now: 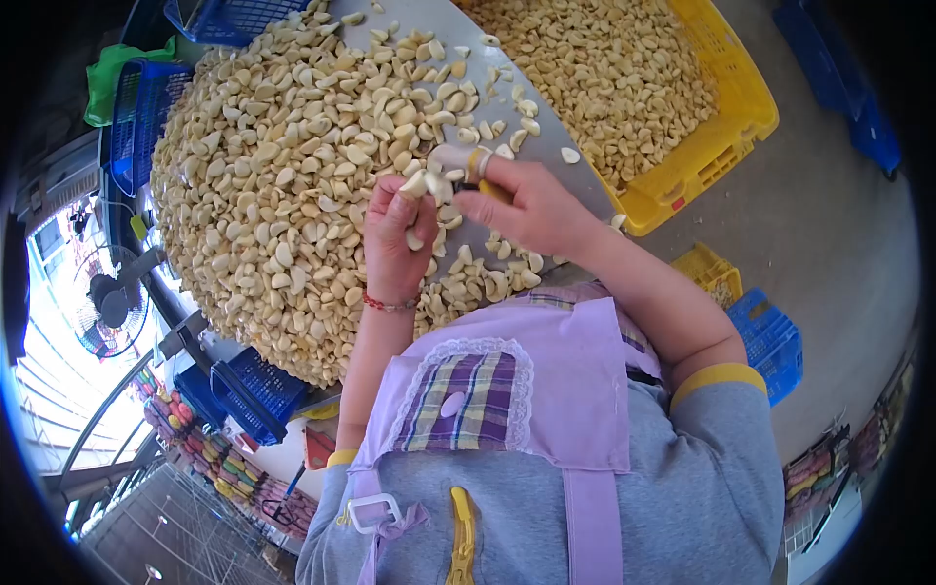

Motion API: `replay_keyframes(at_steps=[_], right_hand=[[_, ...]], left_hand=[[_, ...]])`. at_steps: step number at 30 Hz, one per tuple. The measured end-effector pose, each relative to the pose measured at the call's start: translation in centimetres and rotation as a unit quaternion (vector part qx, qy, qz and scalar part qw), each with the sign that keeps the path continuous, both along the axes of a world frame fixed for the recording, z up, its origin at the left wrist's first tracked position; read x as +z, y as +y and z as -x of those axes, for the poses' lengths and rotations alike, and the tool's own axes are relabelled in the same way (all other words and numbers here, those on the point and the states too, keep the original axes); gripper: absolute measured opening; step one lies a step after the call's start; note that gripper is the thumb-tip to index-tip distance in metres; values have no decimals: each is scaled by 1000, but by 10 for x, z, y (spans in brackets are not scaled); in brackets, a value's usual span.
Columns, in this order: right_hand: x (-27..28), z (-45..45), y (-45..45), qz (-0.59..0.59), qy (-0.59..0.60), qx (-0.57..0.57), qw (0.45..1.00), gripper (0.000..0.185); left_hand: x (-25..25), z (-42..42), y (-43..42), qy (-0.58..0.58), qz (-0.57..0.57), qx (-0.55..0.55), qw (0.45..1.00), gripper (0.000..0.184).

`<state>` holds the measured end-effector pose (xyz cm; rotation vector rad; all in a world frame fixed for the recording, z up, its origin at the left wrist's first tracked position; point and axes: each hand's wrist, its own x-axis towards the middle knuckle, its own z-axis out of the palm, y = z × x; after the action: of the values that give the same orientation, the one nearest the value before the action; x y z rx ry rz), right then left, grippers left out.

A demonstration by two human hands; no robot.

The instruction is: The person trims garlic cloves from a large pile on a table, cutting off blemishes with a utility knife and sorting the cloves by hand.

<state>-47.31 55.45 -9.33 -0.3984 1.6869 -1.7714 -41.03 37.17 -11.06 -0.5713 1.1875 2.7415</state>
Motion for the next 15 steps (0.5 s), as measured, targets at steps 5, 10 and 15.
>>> replay_keyframes(at_steps=[5,10,15], right_hand=[[8,0,-1,0,54,56,997,39],[-13,-6,-10,45,154,12,987,37],[-8,5,-1,-6,-181,-93,979,34]], left_hand=[[2,-6,16,-35,-45,23,998,18],[9,-15,19,-48,-245,5,968,19],[20,20,-6,4,-119,-12,993,13]])
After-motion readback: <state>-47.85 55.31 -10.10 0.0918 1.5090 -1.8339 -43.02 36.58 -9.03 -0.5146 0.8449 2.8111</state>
